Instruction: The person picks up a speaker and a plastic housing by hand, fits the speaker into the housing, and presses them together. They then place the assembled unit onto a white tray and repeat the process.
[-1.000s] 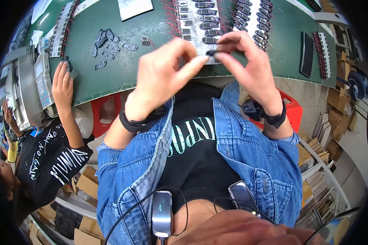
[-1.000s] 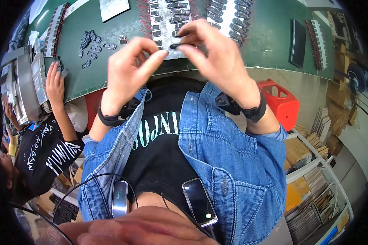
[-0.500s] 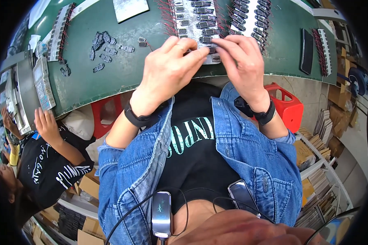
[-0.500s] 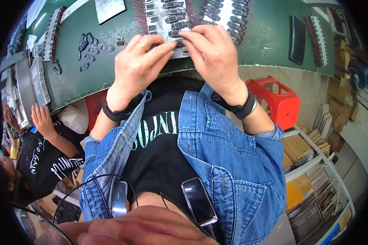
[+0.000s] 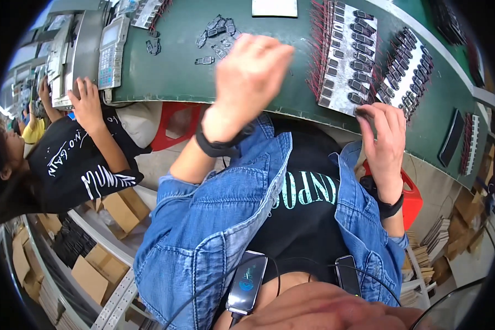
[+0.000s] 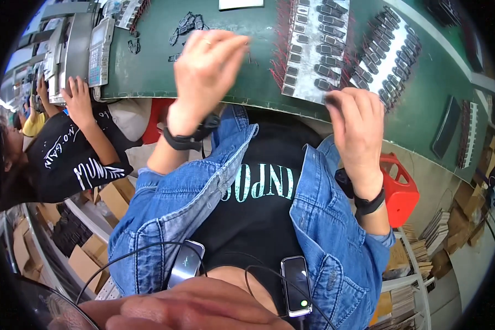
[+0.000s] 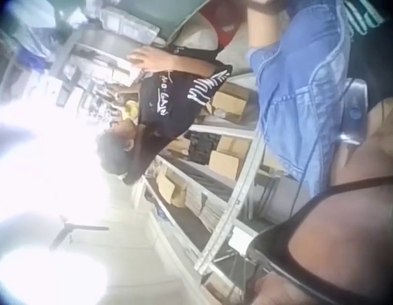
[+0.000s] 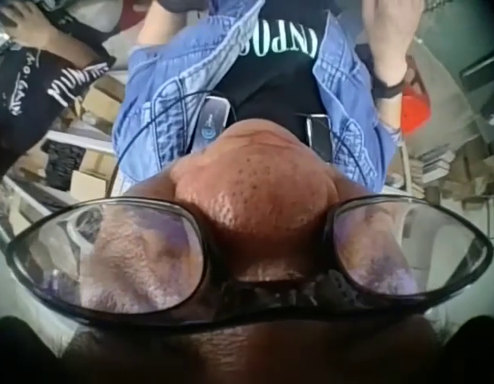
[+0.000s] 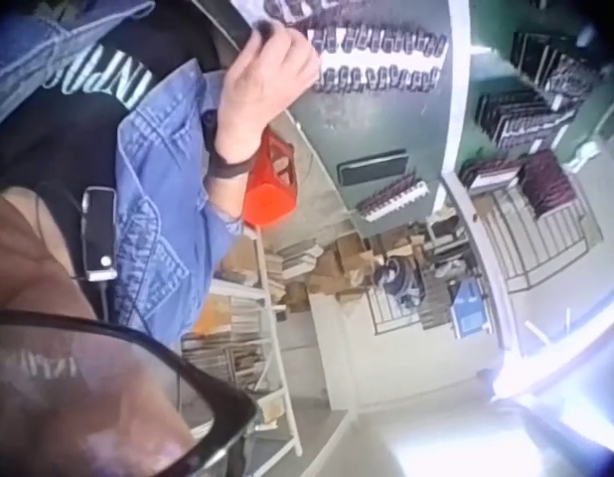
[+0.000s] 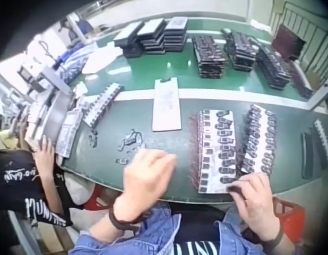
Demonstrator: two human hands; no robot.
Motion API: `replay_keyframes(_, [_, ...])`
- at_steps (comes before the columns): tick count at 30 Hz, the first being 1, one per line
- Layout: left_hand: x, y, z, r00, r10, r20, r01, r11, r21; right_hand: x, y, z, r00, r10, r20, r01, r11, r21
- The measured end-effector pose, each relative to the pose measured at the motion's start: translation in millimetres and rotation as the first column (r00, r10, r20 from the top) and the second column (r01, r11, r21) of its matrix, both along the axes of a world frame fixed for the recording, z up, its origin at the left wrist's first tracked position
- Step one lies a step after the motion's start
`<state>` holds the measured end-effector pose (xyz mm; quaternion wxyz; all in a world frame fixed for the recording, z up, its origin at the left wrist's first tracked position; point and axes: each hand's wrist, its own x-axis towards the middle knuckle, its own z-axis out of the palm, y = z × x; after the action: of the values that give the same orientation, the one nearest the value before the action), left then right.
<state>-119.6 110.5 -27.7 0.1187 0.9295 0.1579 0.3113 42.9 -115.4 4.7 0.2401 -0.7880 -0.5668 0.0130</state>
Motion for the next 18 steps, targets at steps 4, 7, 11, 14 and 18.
replay_keyframes(4, [-19, 37, -8, 0.982, 0.014, -0.190, -0.004, 0.999, 0.053, 5, -1, 3, 0.995, 0.072, -0.075, -0.075, 0.996, -0.042])
replay_keyframes(7, [-25, 46, -6, 0.961, -0.074, -0.267, 0.090, 0.995, 0.050, 8, -7, 1, 0.985, 0.098, -0.139, -0.097, 0.995, 0.018])
replay_keyframes(11, [-20, 50, -2, 0.955, -0.164, -0.246, 0.162, 0.986, -0.027, 4, -12, 11, 0.889, 0.037, -0.456, 0.028, 0.991, 0.133])
replay_keyframes(14, [-9, 39, 9, 0.977, -0.139, -0.161, 0.120, 0.985, -0.120, -3, -7, 10, 0.754, 0.029, -0.657, 0.158, 0.962, 0.223])
replay_keyframes(18, [22, -4, 34, 0.978, -0.065, 0.199, 0.206, 0.453, -0.867, -11, 17, 11, 0.586, 0.134, -0.799, 0.252, 0.907, 0.337])
